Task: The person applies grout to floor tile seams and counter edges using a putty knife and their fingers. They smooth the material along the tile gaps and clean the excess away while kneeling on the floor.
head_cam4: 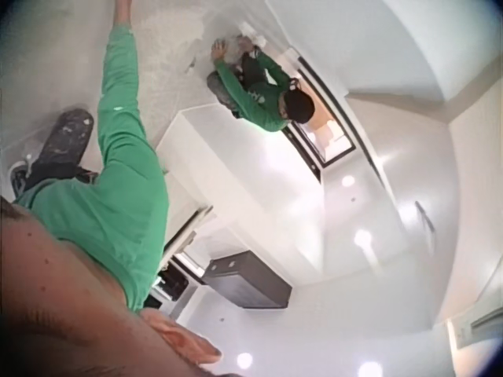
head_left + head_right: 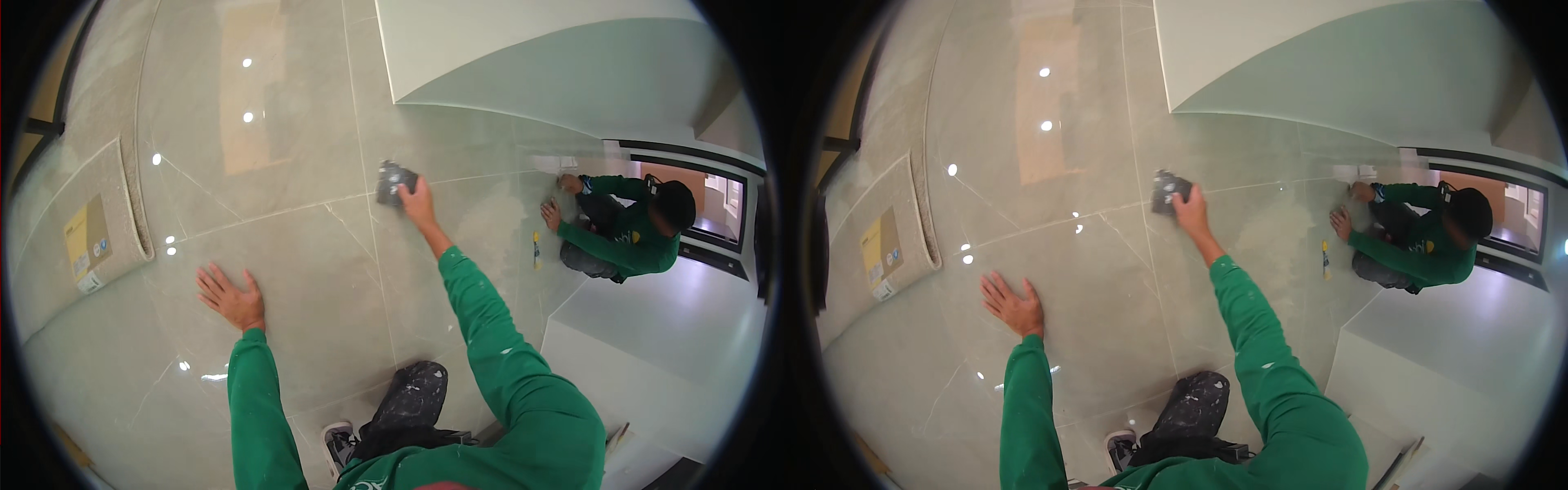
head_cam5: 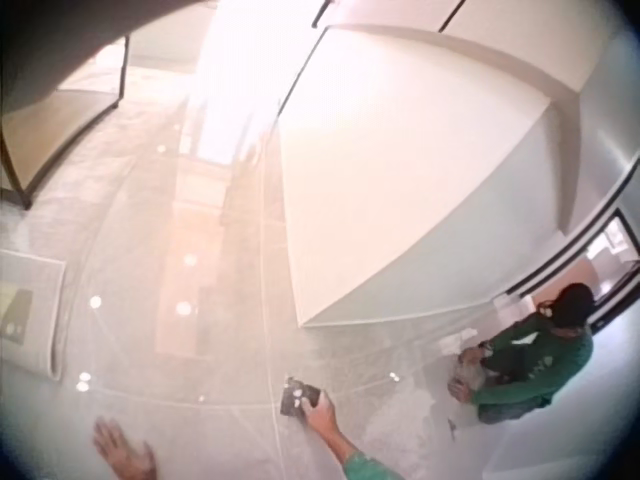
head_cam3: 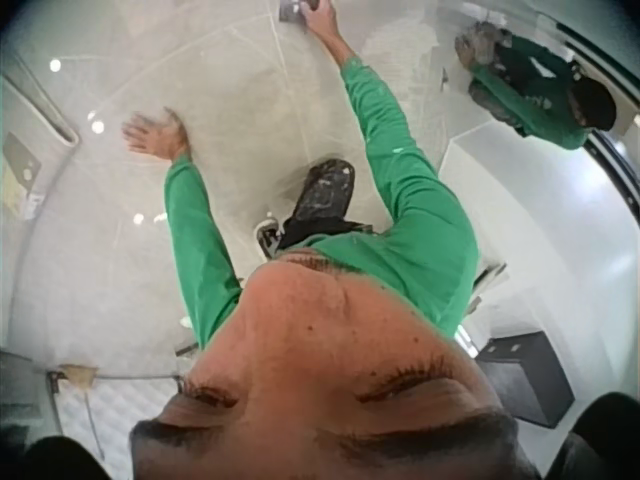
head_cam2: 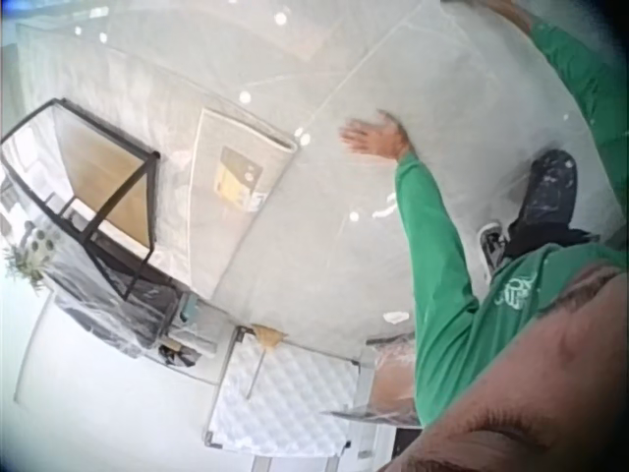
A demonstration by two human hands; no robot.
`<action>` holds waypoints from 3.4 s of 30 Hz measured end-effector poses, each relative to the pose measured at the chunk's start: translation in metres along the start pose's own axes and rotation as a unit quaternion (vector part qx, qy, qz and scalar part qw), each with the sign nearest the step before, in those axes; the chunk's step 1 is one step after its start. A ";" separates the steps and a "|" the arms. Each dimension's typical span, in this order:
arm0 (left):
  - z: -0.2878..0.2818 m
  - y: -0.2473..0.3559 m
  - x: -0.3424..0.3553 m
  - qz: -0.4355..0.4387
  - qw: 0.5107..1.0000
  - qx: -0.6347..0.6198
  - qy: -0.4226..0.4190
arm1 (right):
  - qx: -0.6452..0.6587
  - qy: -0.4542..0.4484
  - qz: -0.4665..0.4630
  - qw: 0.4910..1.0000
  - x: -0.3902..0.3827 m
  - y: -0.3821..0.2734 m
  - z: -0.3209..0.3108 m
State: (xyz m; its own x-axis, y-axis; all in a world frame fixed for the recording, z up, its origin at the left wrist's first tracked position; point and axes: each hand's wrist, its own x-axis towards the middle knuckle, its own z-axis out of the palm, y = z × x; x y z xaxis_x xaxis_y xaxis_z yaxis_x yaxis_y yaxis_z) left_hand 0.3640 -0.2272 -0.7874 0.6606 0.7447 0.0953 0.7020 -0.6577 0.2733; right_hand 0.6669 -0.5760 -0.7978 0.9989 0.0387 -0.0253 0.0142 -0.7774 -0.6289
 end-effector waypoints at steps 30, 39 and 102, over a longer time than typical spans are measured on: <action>-0.005 0.001 0.007 -0.005 0.999 -0.043 -0.006 | 0.024 -0.001 0.025 0.999 -0.006 -0.080 0.022; -0.005 -0.012 0.000 -0.019 0.999 -0.030 -0.019 | -0.018 -0.105 -0.030 0.994 0.005 -0.139 0.096; 0.010 -0.017 -0.011 0.066 0.997 0.039 0.018 | 0.160 0.085 0.504 0.844 -0.505 0.048 -0.394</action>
State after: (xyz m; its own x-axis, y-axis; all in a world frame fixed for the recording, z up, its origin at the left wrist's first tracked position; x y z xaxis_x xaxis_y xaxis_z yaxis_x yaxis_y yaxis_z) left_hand 0.3469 -0.2252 -0.8026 0.7393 0.6543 0.1595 0.6295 -0.7555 0.1816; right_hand 0.1800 -0.8799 -0.5087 0.4884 -0.6534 -0.5784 -0.8329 -0.1513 -0.5323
